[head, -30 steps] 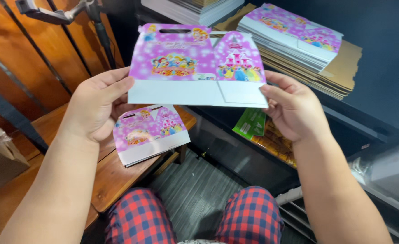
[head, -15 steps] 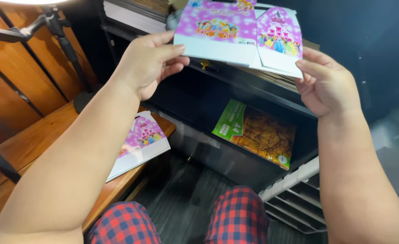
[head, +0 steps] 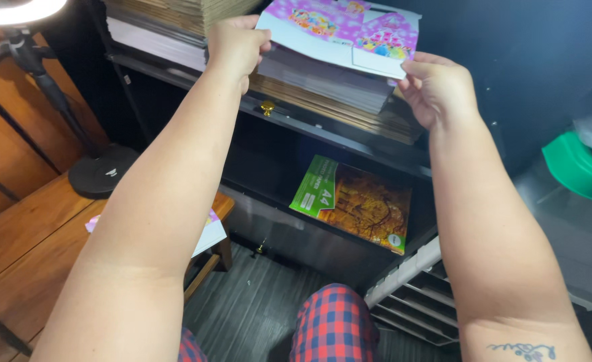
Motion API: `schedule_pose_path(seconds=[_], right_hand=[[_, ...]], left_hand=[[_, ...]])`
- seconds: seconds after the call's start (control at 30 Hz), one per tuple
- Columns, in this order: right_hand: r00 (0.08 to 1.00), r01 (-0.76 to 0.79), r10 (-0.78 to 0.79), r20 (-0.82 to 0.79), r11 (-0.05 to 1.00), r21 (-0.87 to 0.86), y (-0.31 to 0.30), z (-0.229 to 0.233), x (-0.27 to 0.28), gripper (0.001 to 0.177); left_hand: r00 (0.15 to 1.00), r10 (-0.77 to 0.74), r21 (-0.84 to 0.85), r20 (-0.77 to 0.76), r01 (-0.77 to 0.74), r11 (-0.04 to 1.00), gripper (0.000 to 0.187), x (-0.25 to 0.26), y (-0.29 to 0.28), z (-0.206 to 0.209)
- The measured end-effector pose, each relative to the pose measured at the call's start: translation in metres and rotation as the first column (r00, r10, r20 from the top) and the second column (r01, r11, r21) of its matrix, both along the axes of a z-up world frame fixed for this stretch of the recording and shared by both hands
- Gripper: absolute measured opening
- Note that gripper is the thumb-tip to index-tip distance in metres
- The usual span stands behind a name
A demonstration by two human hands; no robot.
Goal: The person sits on the floor and repeatedly picks up stacks of pink and white printed paper from a wooden bench. They lift each stack and place it onto a larger pile on a black shelf unit to the right. The person continues this repetitive stacking process throughout the video.
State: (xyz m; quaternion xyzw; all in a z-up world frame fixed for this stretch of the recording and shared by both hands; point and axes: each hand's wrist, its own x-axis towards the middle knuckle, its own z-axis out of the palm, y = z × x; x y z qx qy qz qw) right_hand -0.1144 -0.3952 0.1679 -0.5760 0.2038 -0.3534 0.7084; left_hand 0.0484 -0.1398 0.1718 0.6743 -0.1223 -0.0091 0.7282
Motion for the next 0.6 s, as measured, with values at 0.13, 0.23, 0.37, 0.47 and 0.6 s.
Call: schedule_pose_path(seconds=[0.13,0.23,0.37,0.47,0.6], right_hand=[[0.997,-0.001,-0.004,-0.078,0.998,-0.055,0.007,0.006,-0.001,0.035],[0.998,0.002,-0.004,-0.070,1.000,-0.027,0.004,0.004,0.005,0.031],[0.996,0.039,-0.041,-0.084,0.999,-0.022,-0.001,0.000,0.009,0.027],[0.993,0.046,-0.047,-0.109,0.999,-0.012,-0.002,-0.002,0.012,0.027],[0.988,0.049,-0.049,-0.146,0.999,-0.008,-0.005,-0.009,0.016,0.028]], left_hand=[[1.000,0.010,0.014,-0.028,-0.010,1.000,0.042,0.014,-0.009,-0.008],[0.999,0.030,0.027,-0.011,-0.030,0.999,0.042,0.022,-0.014,-0.012],[0.999,0.003,0.138,0.042,-0.009,0.990,0.031,0.028,-0.018,-0.014],[0.998,-0.017,0.194,0.064,0.005,0.981,0.029,0.037,-0.020,-0.020],[0.995,-0.041,0.189,0.089,0.023,0.982,0.037,0.060,-0.027,-0.036]])
